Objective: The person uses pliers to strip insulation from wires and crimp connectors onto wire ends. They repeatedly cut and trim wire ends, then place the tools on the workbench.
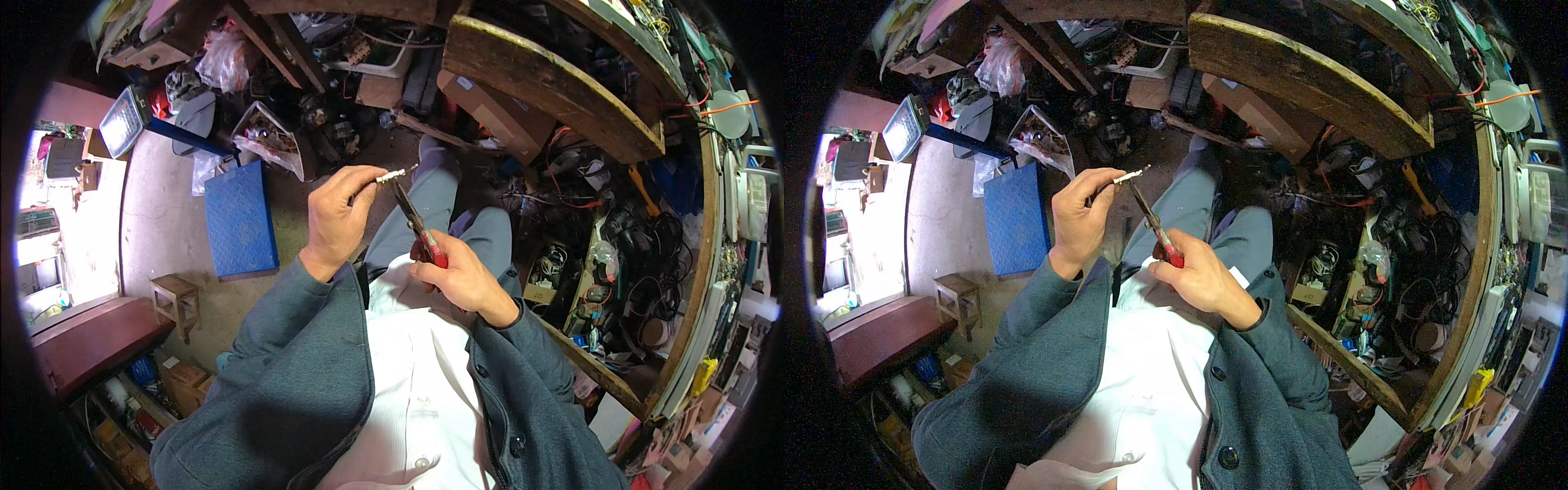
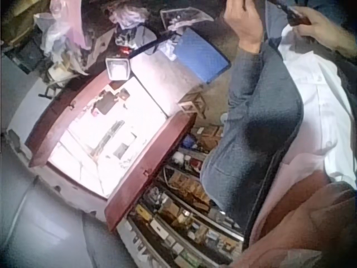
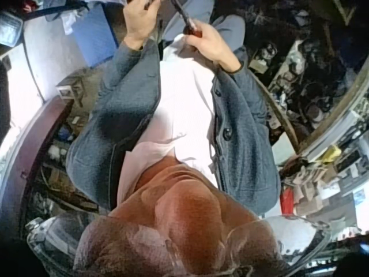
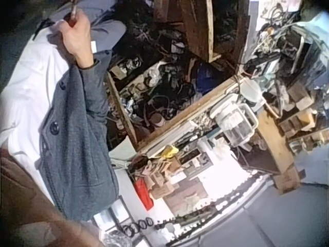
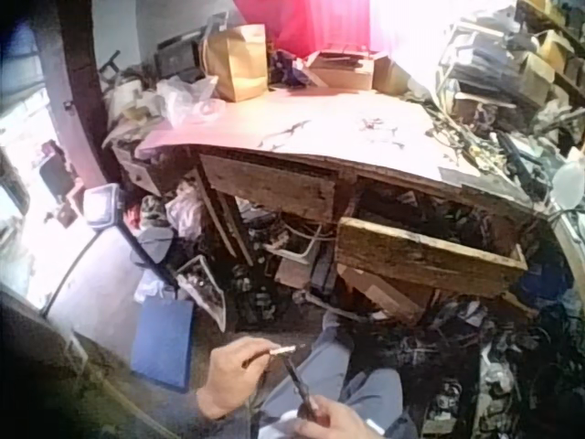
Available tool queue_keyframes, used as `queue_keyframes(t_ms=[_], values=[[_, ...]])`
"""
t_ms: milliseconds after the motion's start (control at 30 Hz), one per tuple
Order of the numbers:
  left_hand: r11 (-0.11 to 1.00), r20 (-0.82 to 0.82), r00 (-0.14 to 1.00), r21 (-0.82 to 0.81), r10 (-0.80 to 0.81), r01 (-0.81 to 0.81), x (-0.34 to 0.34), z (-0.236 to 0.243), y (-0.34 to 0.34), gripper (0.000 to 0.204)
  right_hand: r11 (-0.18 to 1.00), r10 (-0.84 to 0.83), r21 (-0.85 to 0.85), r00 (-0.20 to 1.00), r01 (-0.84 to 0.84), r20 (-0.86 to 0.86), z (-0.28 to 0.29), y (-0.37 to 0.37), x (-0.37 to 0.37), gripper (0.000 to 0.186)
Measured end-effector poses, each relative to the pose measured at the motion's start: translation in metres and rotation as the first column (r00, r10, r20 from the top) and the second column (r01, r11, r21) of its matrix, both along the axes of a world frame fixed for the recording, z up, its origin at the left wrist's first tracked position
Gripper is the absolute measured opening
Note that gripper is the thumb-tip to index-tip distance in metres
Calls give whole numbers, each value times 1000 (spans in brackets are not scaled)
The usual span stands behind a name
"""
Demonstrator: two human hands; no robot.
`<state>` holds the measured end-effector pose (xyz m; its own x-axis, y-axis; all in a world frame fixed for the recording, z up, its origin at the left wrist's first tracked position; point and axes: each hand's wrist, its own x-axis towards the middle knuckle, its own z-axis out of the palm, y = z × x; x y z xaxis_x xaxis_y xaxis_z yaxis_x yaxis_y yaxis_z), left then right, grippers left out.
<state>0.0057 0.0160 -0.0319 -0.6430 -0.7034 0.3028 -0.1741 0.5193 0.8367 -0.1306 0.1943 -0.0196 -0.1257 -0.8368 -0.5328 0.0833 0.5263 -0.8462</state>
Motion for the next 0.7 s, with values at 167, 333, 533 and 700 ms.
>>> queue_keyframes(t_ms=[167, 333, 533, 700], values=[[877, 45, 995, -472, -85, 97, 2, 0, -7, 31, 1000, -9, -19, 997, 8, -73, 1, 0, 1, 21], [790, 67, 993, -602, -98, 119, 2, 9, -11, 34, 999, -11, -37, 996, 8, -93, -3, 2, 3, 21], [853, -82, 996, -522, -29, -18, -1, 3, -5, 39, 999, 21, -20, 966, -27, -256, 8, -2, 4, 21], [930, -118, 974, 337, 193, -144, 7, 8, 21, 21, 994, -74, -102, 936, 41, -344, 3, -1, 6, 26]])
